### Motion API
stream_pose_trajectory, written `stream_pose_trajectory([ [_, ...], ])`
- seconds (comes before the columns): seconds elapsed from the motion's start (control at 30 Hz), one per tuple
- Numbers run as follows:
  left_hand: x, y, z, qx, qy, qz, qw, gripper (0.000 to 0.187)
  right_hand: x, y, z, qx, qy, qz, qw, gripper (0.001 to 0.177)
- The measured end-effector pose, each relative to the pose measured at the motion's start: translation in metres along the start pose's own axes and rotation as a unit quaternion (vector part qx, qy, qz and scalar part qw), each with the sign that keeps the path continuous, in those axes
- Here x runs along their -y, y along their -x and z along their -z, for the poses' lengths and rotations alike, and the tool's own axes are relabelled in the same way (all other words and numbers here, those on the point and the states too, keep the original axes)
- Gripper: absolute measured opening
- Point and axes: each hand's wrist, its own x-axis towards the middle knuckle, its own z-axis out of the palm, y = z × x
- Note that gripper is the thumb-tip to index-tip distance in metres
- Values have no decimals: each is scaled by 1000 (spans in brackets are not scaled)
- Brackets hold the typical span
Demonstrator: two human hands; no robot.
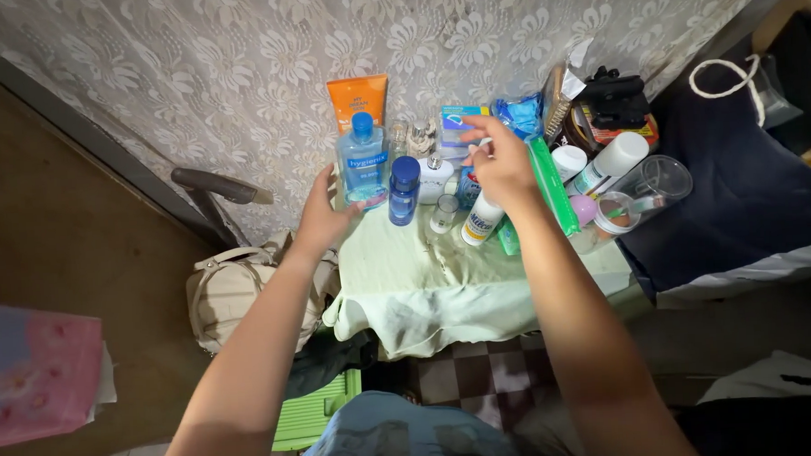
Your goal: Organize perfume bottles, essential oils, and other toiletries into an organizer and onto a table.
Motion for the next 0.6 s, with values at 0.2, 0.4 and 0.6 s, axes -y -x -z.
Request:
stream_pose_trajectory([
  [0.2,24,55,-18,-79,-47,52,994,96,-2,5,-9,-55,137,1,989,43],
  [0.4,-2,109,-27,-91,-40,62,993,81,-13,-25,-35,77,388,150,906,55],
  [0.6,-12,139,0,-112,-3,71,991,74,-33,-53,-35,168,503,87,844,33],
])
